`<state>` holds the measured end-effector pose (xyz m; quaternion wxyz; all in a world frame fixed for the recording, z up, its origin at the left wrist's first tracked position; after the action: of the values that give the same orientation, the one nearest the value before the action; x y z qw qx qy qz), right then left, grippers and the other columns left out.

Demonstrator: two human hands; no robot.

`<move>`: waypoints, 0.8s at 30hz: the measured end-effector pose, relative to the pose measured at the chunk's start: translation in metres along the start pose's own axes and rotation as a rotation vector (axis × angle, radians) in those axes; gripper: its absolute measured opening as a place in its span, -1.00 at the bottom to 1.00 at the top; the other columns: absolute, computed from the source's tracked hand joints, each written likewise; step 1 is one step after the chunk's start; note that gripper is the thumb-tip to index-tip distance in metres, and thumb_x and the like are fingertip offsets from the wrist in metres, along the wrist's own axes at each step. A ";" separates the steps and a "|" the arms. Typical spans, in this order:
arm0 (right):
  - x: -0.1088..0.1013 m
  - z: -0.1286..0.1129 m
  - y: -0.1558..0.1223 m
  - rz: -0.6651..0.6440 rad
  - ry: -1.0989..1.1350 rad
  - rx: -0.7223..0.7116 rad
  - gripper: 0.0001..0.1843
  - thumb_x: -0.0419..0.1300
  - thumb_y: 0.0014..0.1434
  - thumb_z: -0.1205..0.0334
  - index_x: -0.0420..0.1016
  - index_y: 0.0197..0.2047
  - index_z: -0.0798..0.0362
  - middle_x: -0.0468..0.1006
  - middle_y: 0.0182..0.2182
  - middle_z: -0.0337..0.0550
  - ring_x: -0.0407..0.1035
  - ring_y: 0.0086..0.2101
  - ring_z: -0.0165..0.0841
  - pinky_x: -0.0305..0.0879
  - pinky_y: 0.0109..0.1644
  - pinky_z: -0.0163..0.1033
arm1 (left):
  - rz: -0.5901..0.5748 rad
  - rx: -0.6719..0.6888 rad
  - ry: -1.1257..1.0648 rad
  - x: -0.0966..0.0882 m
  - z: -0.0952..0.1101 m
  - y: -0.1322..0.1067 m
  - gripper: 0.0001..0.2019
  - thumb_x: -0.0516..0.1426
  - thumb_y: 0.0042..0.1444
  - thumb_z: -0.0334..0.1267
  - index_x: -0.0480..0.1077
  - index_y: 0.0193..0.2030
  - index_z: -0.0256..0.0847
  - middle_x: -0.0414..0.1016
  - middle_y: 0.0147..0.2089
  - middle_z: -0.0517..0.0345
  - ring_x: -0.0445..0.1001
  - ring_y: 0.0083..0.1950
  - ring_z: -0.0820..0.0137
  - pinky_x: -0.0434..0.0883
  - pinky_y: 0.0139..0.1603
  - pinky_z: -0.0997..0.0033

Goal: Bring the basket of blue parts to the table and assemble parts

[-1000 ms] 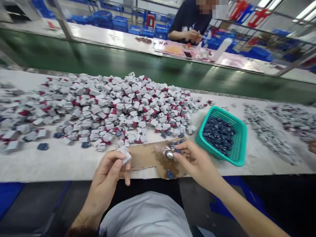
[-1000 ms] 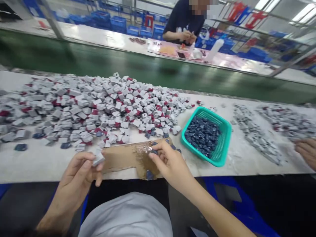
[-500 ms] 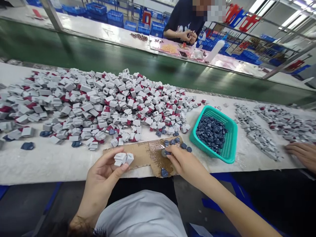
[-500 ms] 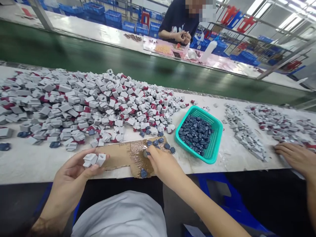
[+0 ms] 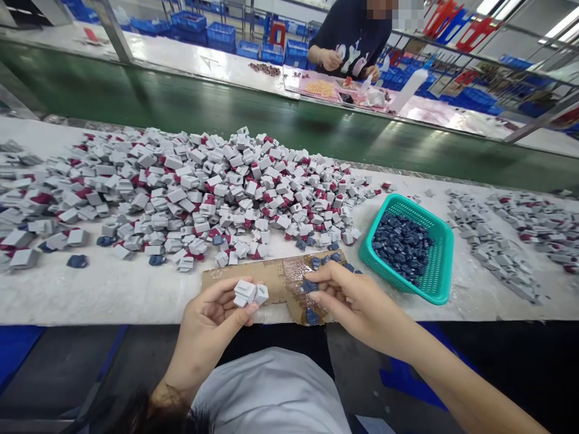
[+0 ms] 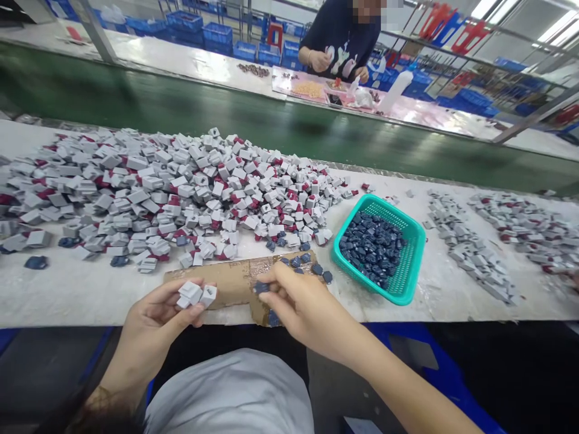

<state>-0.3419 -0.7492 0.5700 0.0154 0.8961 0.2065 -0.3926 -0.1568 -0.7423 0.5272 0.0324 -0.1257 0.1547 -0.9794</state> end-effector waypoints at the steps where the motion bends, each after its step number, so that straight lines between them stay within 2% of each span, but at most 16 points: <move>1: -0.001 -0.008 -0.001 0.018 0.112 -0.044 -0.88 0.01 0.24 0.28 0.23 -0.13 0.06 0.41 -0.47 -0.26 0.31 -0.50 -0.47 0.14 -0.47 -0.42 | -0.022 -0.004 0.003 0.002 0.000 -0.001 -0.72 0.31 -0.19 -0.30 0.45 -0.27 -0.21 0.58 -0.33 0.16 0.52 -0.32 0.42 0.43 -0.53 0.69; 4: 0.000 -0.028 0.001 0.015 0.287 -0.151 -0.87 0.04 0.23 0.29 0.23 -0.13 0.07 0.42 -0.44 -0.26 0.32 -0.46 -0.51 0.20 -0.42 -0.45 | -0.076 -0.010 0.008 0.006 0.002 -0.006 -0.76 0.30 -0.17 -0.33 0.47 -0.28 -0.21 0.59 -0.31 0.14 0.53 -0.33 0.43 0.45 -0.50 0.69; 7: 0.006 -0.036 0.005 -0.030 0.301 -0.208 -0.87 0.05 0.23 0.32 0.25 -0.13 0.10 0.41 -0.46 -0.28 0.30 -0.48 -0.53 0.18 -0.43 -0.46 | -0.107 0.013 0.017 0.007 0.004 -0.008 -0.80 0.28 -0.17 -0.39 0.49 -0.31 -0.21 0.58 -0.33 0.18 0.53 -0.35 0.45 0.45 -0.49 0.71; 10: 0.008 -0.038 0.007 -0.042 0.271 -0.237 -0.87 0.05 0.22 0.34 0.27 -0.14 0.11 0.42 -0.48 -0.29 0.27 -0.52 -0.55 0.13 -0.48 -0.46 | -0.179 0.045 0.041 0.007 0.004 -0.006 -0.80 0.27 -0.14 -0.42 0.49 -0.30 -0.18 0.57 -0.37 0.22 0.52 -0.37 0.48 0.46 -0.47 0.71; 14: 0.010 -0.036 0.009 -0.101 0.305 -0.241 -0.90 0.05 0.22 0.35 0.26 -0.16 0.10 0.44 -0.44 -0.26 0.31 -0.48 -0.54 0.17 -0.45 -0.48 | -0.289 0.076 0.098 0.006 0.001 -0.002 -0.78 0.26 -0.11 -0.43 0.49 -0.26 -0.16 0.57 -0.37 0.24 0.51 -0.40 0.51 0.47 -0.41 0.70; 20: 0.017 -0.034 0.011 -0.231 0.361 -0.238 -0.91 0.02 0.24 0.28 0.24 -0.17 0.10 0.39 -0.52 -0.28 0.32 -0.52 -0.52 0.19 -0.47 -0.47 | -0.327 0.052 0.087 0.003 -0.001 -0.002 -0.79 0.25 -0.08 -0.41 0.47 -0.25 -0.16 0.57 -0.38 0.26 0.51 -0.38 0.55 0.44 -0.40 0.76; 24: 0.023 -0.032 0.011 -0.251 0.362 -0.234 -0.91 0.00 0.25 0.30 0.24 -0.18 0.11 0.39 -0.55 -0.26 0.35 -0.52 -0.50 0.22 -0.45 -0.46 | -0.373 0.028 0.113 0.002 -0.002 -0.003 -0.78 0.24 -0.06 -0.41 0.46 -0.22 -0.16 0.58 -0.35 0.25 0.52 -0.34 0.54 0.45 -0.35 0.74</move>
<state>-0.3016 -0.7451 0.5739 0.0329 0.9112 0.3599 -0.1976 -0.1595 -0.7391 0.5273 -0.1566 -0.0967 0.1168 -0.9759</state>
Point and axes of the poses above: each hand's wrist, its own y-axis towards the middle knuckle, its own x-axis out of the palm, z = x × y, the point moved 6 cm from there along y, towards the middle knuckle
